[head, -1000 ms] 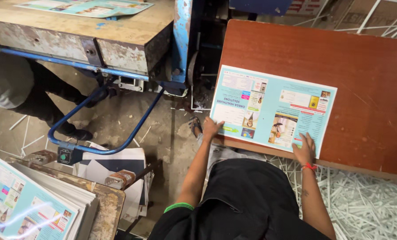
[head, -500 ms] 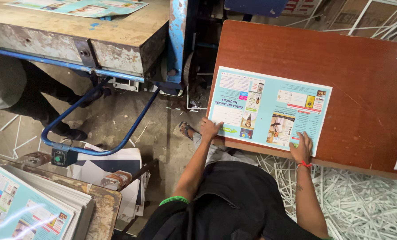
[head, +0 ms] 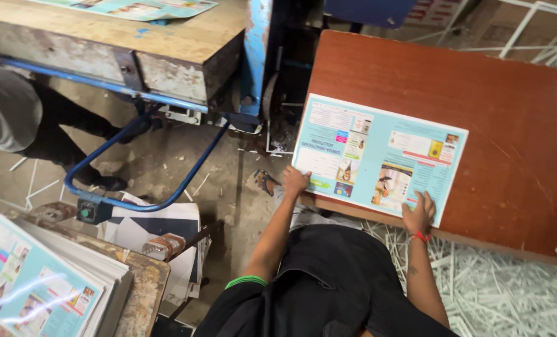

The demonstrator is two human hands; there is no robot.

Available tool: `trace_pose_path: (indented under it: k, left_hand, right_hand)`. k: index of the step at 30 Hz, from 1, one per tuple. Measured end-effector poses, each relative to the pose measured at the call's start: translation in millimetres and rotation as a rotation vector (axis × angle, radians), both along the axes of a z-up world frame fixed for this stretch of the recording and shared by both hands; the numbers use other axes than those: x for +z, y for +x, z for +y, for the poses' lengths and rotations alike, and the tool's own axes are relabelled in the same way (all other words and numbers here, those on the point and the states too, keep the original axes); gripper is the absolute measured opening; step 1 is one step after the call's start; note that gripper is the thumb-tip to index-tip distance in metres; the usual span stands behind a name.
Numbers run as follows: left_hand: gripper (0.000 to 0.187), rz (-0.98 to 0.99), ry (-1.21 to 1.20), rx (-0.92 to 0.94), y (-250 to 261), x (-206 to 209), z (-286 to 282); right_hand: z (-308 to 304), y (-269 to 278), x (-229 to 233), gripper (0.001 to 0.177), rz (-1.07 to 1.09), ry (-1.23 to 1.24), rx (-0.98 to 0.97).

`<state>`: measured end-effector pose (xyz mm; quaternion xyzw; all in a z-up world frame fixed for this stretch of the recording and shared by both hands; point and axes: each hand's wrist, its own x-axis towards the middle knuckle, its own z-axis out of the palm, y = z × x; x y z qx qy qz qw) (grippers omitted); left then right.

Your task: The person repeatedly picks up stacks of printed papers from a table and feeds them into a blue industrial machine. They then retrieve the processed papers and place them onto a separate stack on the table. This cycle continues for the duration of the clip.

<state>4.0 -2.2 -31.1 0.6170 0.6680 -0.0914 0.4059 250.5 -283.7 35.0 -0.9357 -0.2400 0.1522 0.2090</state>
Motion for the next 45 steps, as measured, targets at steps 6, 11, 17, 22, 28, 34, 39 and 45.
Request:
trace_pose_path:
  k: [6,11,17,22,28,34,39,45]
  left_hand:
    - [0.122,-0.104,0.051,-0.038,-4.0,12.2,2.1]
    - [0.126,-0.057,-0.055,0.004,-0.8,21.8,2.9]
    - [0.124,-0.02,-0.085,-0.012,-1.9,28.7,-1.0]
    - [0.125,0.004,-0.141,-0.02,0.3,34.5,6.6]
    - [0.126,0.024,-0.127,-0.045,-0.1,36.5,6.1]
    - [0.127,0.042,-0.147,-0.058,0.6,39.5,8.8]
    - [0.128,-0.003,-0.173,-0.046,-2.8,40.1,9.8]
    - [0.121,-0.188,-0.153,-0.131,-20.4,12.3,20.7]
  right_hand:
    - [-5.3,-1.9,-6.1,0.064,-0.022,0.022,-0.016]
    - [2.6,-0.1,-1.6,0.062,-0.043,-0.007,-0.073]
    - [-5.0,2.8,-7.1,0.061,0.01,-0.031,-0.103]
    - [-5.5,11.3,-24.0,0.057,-0.008,0.001,-0.104]
    - [-5.0,7.3,-13.7,0.058,0.036,-0.007,-0.112]
    - [-2.6,10.2,-13.5,0.058,0.062,-0.019,-0.133]
    - [-3.6,10.6,-16.3,0.058,0.062,-0.038,-0.127]
    - [11.2,3.1,6.1,0.05,-0.062,-0.051,-0.071]
